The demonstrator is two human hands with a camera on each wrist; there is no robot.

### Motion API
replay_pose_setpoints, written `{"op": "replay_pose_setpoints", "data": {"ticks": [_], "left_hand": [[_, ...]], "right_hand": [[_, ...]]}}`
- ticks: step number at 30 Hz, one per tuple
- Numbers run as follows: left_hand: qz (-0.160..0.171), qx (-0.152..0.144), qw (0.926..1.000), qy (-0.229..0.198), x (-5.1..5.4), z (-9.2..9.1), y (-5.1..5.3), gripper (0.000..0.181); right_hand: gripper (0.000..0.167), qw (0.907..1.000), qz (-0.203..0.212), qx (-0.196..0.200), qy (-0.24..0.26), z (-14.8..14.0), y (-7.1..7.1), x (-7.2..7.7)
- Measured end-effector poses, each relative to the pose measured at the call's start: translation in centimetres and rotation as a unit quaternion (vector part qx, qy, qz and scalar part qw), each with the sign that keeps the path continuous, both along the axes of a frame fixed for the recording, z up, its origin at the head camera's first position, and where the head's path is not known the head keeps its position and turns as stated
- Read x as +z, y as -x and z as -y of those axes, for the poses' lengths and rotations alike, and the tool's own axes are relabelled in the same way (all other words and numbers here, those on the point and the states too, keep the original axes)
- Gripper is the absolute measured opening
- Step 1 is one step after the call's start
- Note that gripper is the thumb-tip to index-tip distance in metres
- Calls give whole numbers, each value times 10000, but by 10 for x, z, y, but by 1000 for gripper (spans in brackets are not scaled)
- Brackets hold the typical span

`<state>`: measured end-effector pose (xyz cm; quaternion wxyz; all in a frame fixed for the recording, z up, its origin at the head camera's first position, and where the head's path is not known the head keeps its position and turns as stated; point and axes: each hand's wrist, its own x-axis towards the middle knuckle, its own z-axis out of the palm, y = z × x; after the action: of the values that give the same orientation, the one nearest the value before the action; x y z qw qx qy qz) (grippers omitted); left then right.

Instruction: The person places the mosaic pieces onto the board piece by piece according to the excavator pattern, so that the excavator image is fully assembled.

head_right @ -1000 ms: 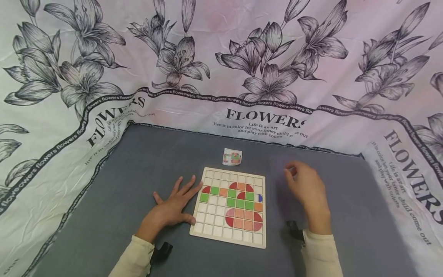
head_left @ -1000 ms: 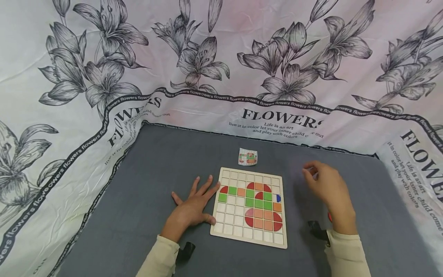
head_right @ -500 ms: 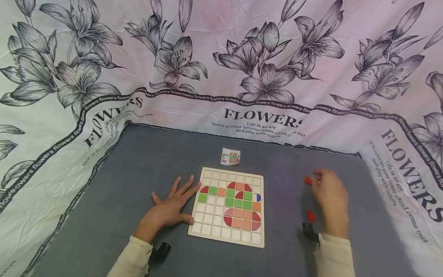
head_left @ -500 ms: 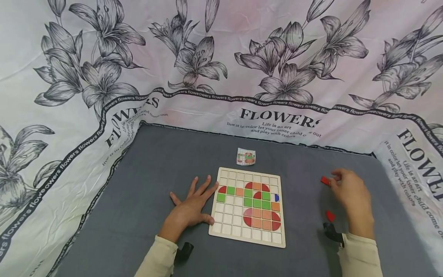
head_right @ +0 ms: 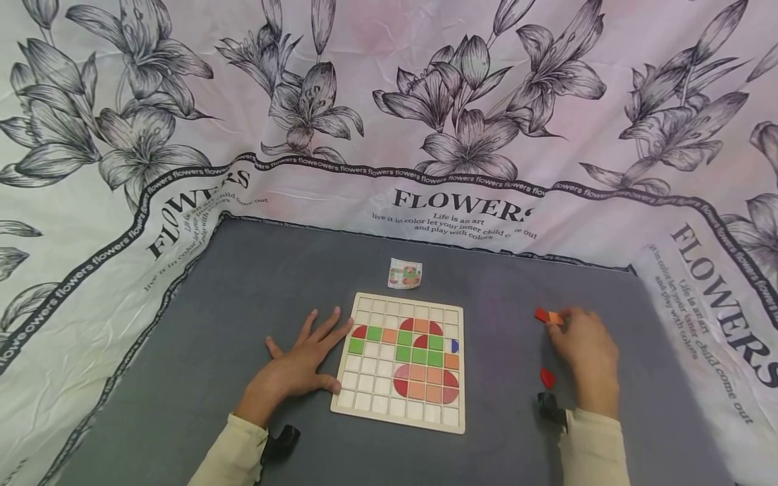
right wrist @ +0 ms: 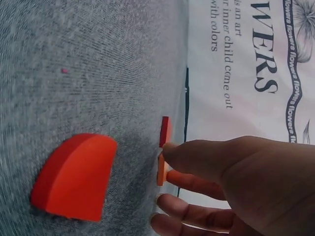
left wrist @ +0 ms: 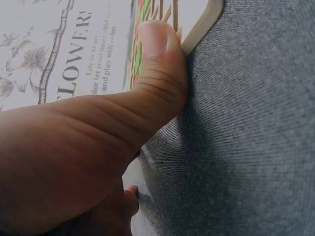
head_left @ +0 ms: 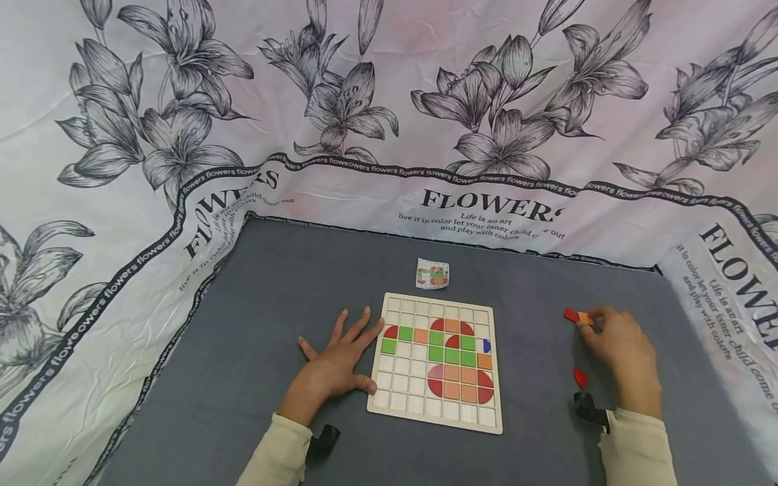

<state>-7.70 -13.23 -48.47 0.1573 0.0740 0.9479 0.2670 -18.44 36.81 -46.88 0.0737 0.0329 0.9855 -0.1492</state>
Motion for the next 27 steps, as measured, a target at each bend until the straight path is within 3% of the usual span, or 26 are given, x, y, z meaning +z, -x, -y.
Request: {"op": "replay_pose_setpoints", "data": {"ticks": [11, 18, 27], "left_hand": [[27, 12, 9999, -110, -1, 0, 0, 116], [30, 11, 9999, -114, -2, 0, 0, 116], [63, 26, 10000, -66, -4, 0, 1, 116]], "right_hand": [[42, 9999, -67, -8, 149, 2, 6, -5], [45, 9994, -193, 110, 253, 8, 1, 1], [38, 9901, -1158, 698, 378, 60, -14, 24]]}}
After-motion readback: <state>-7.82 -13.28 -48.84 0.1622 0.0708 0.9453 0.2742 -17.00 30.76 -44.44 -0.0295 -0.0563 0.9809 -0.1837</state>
